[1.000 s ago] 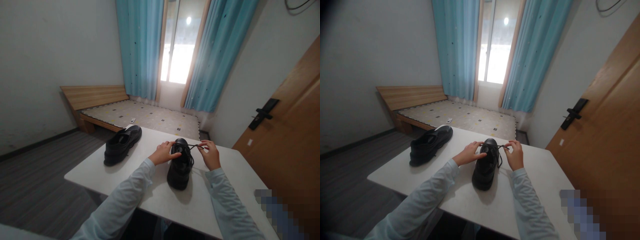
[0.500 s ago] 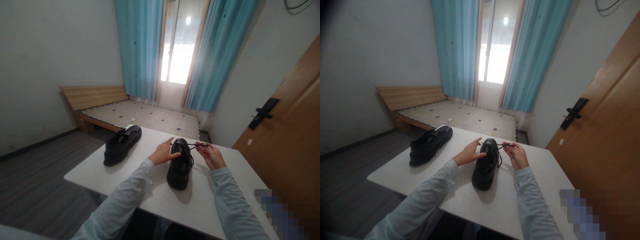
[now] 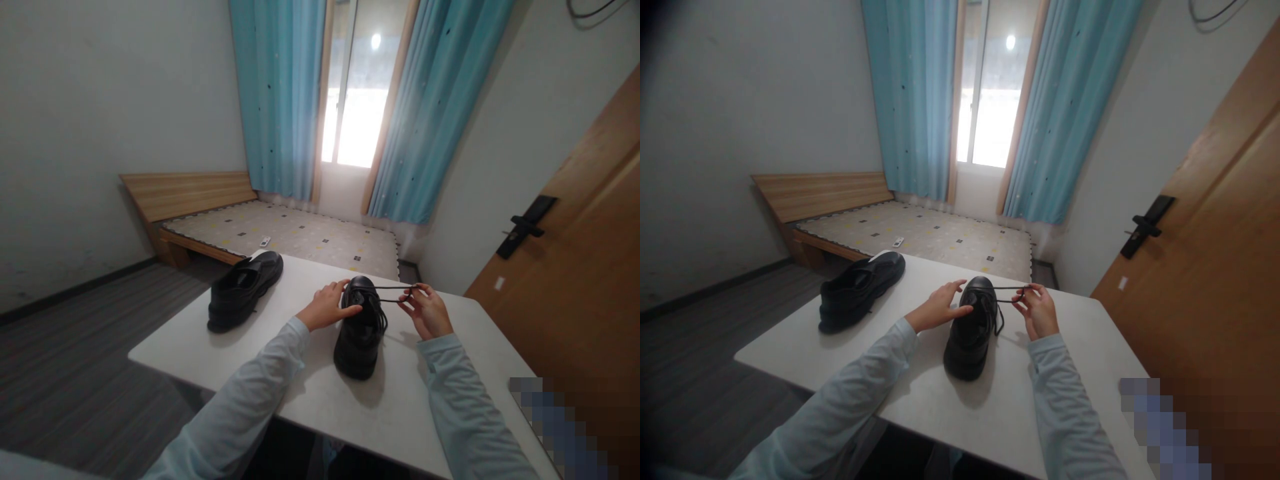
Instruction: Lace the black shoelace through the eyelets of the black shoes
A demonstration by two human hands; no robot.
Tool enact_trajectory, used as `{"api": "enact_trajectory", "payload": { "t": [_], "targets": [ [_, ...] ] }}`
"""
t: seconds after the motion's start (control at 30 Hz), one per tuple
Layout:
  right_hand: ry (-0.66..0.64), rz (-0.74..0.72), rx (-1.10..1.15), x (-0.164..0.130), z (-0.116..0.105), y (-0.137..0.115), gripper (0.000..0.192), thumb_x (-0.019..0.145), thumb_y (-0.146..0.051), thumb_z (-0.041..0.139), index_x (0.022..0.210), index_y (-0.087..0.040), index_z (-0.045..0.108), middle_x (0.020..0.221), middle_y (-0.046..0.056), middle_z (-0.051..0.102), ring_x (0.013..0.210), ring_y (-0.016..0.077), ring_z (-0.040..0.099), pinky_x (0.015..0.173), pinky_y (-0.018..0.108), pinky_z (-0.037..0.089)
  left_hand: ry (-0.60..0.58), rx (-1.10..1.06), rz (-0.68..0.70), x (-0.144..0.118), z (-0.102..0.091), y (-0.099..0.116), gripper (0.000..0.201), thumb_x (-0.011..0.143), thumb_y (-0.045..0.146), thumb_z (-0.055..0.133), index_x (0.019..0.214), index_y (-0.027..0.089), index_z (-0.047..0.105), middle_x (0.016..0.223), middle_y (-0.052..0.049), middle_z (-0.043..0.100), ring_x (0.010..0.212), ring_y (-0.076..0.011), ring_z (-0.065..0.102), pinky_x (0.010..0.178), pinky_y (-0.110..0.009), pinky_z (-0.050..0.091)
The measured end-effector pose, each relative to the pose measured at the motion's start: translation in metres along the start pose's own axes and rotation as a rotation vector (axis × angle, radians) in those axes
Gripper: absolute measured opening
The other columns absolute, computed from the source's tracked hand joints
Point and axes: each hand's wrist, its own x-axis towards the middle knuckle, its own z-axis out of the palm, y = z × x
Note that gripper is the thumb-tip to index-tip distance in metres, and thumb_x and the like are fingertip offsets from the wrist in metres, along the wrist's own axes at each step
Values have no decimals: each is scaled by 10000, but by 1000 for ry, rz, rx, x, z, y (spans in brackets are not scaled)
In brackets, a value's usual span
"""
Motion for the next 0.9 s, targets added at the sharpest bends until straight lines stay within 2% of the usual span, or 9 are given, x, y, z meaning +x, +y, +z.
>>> {"api": "enact_trajectory", "payload": {
  "t": [0.23,0.43,0.6,0.77,0.9],
  "targets": [
    [79,-78,-102,2,0,1,326,517,-271,705,758,-223,491,599,-73,609,481,80,534,503,228,463,-20,5,4,0,-2,2,711,750,603,511,1323,216,350,1209,-121,516,1118,-258,499,942,-410,388],
    [134,-218,-242,6,-4,3,293,546,-307,674,748,-207,487,592,-66,582,464,73,490,476,207,395,-32,20,2,0,-2,2,722,750,612,502,1329,210,344,1207,-125,516,1117,-262,496,942,-412,385],
    [171,-357,-387,12,-8,6,242,599,-308,630,759,-202,482,593,-50,553,480,90,460,492,227,369,-32,21,2,0,-3,2,716,751,610,502,1325,211,349,1201,-125,517,1119,-260,493,944,-406,382],
    [217,-545,-627,12,-9,3,152,692,-289,571,784,-203,487,656,-20,542,583,129,508,562,258,374,-22,10,-3,-1,-3,3,701,748,600,513,1312,212,363,1182,-120,526,1108,-257,501,933,-403,388],
    [260,-618,-748,6,-6,-1,112,733,-280,544,789,-206,481,671,-12,538,602,143,512,602,277,384,-14,0,0,-1,-2,2,691,744,599,520,1302,218,373,1172,-115,531,1108,-256,499,934,-403,385]
  ]
}}
